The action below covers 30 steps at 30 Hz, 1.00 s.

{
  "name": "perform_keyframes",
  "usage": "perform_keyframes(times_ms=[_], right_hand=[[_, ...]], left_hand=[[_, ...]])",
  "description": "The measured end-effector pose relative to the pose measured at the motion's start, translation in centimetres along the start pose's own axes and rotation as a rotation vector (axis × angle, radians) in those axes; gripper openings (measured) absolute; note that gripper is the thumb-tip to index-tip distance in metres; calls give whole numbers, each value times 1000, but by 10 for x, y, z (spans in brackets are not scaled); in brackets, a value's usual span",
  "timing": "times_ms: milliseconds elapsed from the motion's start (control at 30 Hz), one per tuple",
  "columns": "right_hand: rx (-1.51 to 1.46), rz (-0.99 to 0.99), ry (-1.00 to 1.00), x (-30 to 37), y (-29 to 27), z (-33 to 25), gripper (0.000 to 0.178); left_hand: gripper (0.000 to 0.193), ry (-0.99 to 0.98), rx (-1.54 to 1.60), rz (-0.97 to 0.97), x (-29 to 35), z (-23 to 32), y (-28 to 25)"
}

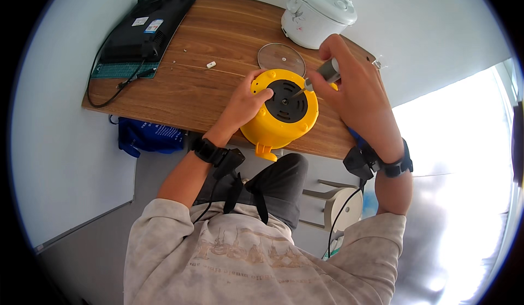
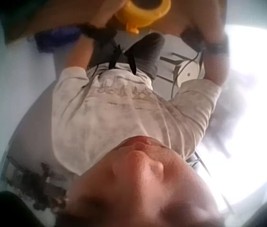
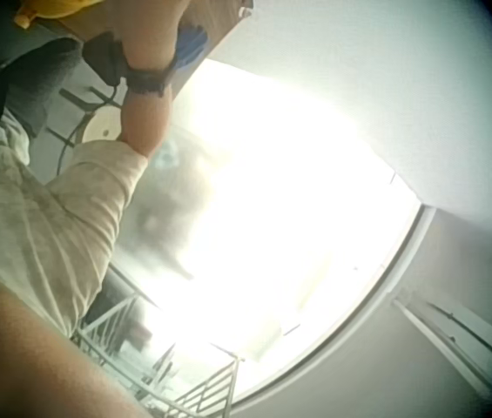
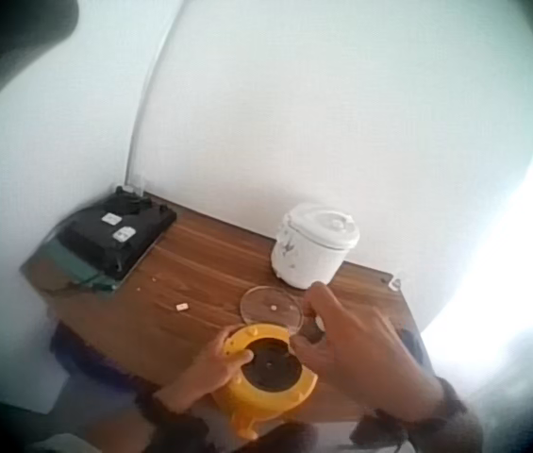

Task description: The person uses a screwdriver to remove screws from a glass lid and then from the base of a yellow electric kettle. The lid is set aside, and the kettle base is opened to reveal internal wiring.

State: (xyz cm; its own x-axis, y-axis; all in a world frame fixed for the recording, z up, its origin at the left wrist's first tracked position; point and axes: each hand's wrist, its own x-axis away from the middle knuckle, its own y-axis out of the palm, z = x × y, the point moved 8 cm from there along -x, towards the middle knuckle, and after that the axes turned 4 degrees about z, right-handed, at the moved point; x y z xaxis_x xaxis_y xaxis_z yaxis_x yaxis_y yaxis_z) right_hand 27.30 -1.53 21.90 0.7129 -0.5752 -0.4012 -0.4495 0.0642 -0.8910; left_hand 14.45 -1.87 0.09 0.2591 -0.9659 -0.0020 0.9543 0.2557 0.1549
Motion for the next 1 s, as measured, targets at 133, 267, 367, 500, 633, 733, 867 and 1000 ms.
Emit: perform_keyframes(times_ms=[133,267,367,500,633,733,867,1000], right_hand=[[-35,2,-133,1,0,-10,30],[97,-57,-8,1,0,-7,29],[87,-79,69,0,3,1,30],[-78,-12,49,0,0,9,31],[-120,-54,-10,-1,-3,11,34],[-4,-76,37,0,1,7,33],[129,-59,122,-1,2,16,32],[-86,-71,72,0,-2,15,34]], left_hand=[[51,27,-12,4,-3,-5,-2],[50,39,-12,8,-2,0,0],[52,59,42,29,-4,-4,-2],[52,54,48,26,-5,-7,-2],[52,56,68,18,-5,-6,1],[52,53,46,26,-3,-3,-1],[52,16,11,40,2,5,-1],[52,23,12,36,0,2,-1]])
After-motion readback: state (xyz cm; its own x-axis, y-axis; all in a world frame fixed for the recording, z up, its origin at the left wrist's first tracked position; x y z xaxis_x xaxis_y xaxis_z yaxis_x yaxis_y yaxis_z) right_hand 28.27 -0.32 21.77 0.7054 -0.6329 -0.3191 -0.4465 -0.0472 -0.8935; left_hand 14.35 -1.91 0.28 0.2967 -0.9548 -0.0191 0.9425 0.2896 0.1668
